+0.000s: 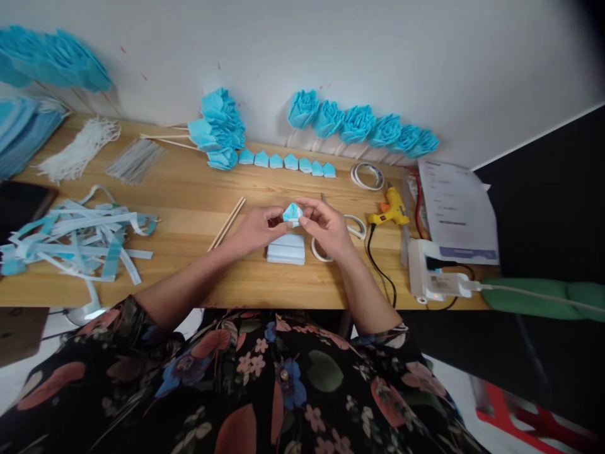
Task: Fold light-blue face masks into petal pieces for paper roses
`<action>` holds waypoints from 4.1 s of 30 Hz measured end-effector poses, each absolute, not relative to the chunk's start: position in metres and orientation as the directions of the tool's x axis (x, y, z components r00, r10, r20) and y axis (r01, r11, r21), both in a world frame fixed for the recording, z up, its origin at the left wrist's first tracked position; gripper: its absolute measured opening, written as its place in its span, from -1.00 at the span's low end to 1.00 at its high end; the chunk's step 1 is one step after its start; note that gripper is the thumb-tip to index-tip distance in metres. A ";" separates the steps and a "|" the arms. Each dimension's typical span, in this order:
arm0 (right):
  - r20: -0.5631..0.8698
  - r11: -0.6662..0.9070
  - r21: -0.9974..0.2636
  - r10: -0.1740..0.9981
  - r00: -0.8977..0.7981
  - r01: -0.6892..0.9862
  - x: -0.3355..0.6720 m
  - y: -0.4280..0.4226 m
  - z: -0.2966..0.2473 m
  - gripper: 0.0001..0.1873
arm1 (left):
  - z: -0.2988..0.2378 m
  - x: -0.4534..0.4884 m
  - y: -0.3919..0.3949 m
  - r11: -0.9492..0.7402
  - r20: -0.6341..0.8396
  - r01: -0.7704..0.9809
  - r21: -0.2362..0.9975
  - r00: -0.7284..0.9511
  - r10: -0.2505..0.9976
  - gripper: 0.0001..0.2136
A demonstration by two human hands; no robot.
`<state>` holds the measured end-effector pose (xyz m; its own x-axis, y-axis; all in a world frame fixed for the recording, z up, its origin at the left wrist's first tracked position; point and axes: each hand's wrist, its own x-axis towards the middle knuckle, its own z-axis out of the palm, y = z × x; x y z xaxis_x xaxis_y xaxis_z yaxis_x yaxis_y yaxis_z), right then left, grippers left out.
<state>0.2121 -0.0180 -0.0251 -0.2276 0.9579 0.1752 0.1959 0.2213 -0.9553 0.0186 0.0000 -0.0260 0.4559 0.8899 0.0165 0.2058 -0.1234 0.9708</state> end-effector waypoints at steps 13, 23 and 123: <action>0.169 0.214 -0.958 0.958 -0.231 0.188 0.212 -0.017 -0.029 -0.58 | -0.017 0.015 0.002 -0.098 -0.014 0.238 0.966 0.430 0.903 -0.78; 0.177 0.180 -0.984 0.976 -0.126 0.010 0.202 -0.015 -0.028 -0.53 | -0.018 0.018 0.000 -0.038 -0.037 0.165 0.986 0.432 0.901 -0.69; -0.039 0.480 -0.481 0.824 -0.565 0.733 0.210 -0.026 -0.003 -0.89 | -0.019 -0.083 -0.026 -0.288 0.034 0.944 0.164 0.286 0.958 -0.60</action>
